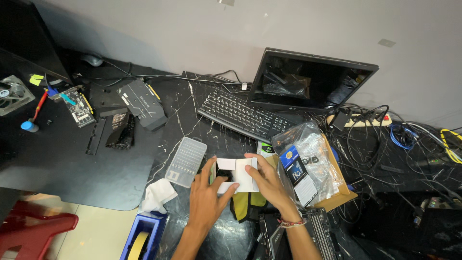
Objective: The person organizes computer components on a cluttered desk, handling a motherboard, a small white box, and a black box. They use a tissue to wipe their hands and then pick up a syringe and a screwdriver from a lower area before returning to the desk to open a cardboard box containing a Gigabyte motherboard.
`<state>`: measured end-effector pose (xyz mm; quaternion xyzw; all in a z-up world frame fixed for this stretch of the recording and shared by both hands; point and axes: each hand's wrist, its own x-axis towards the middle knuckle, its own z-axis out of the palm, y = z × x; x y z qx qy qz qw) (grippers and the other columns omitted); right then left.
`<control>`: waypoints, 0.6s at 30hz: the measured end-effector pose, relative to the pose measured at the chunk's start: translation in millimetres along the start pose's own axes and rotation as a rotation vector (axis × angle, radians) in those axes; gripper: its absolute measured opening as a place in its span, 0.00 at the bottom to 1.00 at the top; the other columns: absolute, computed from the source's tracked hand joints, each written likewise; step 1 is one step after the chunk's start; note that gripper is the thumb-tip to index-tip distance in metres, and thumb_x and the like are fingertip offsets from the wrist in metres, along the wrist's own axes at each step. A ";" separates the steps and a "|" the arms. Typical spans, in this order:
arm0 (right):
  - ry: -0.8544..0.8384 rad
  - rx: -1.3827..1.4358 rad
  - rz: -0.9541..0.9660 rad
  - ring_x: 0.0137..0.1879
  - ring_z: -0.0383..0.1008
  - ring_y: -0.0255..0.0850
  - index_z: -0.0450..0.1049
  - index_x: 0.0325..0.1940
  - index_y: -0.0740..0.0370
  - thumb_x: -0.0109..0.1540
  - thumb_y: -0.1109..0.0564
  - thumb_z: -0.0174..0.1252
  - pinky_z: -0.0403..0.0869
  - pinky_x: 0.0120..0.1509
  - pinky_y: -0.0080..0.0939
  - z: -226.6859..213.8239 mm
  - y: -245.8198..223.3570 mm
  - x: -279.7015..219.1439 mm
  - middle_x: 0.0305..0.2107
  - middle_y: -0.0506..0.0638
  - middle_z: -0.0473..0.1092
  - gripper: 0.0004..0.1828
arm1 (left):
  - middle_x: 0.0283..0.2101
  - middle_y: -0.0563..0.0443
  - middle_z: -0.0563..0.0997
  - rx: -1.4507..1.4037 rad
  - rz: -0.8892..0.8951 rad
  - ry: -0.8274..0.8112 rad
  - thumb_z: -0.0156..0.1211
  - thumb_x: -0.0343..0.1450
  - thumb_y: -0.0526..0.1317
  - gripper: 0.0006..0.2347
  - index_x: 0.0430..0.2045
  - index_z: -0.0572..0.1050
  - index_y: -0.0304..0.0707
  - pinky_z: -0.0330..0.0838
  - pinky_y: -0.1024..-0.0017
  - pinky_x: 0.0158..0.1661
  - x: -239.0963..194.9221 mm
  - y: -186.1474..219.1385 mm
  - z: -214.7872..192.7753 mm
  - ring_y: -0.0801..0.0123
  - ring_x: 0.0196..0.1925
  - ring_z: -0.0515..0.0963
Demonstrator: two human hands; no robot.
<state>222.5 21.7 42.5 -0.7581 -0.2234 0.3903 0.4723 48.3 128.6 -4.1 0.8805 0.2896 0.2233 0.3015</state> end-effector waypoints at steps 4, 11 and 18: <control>0.040 -0.078 -0.015 0.33 0.67 0.33 0.65 0.80 0.46 0.71 0.45 0.52 0.66 0.33 0.33 -2.7 -10.2 -1.5 0.32 0.45 0.70 0.32 | 0.75 0.42 0.63 -0.190 0.019 0.024 0.63 0.74 0.54 0.23 0.59 0.74 0.38 0.79 0.47 0.53 2.0 4.0 -6.4 0.49 0.62 0.77; 0.145 -0.120 -0.091 0.69 0.74 0.40 0.57 0.81 0.47 0.68 0.44 0.53 0.78 0.64 0.39 -2.4 -24.5 -10.3 0.70 0.50 0.70 0.37 | 0.75 0.41 0.64 -0.277 0.013 0.007 0.69 0.71 0.54 0.31 0.65 0.66 0.39 0.73 0.48 0.62 0.0 1.8 -8.2 0.49 0.74 0.70; 0.166 0.009 -0.164 0.56 0.81 0.40 0.64 0.76 0.53 0.66 0.49 0.59 0.79 0.61 0.38 0.1 -4.6 -18.9 0.65 0.58 0.75 0.33 | 0.77 0.41 0.61 -0.279 0.042 -0.039 0.76 0.68 0.47 0.37 0.70 0.61 0.36 0.62 0.48 0.71 5.4 -4.6 -3.0 0.49 0.78 0.64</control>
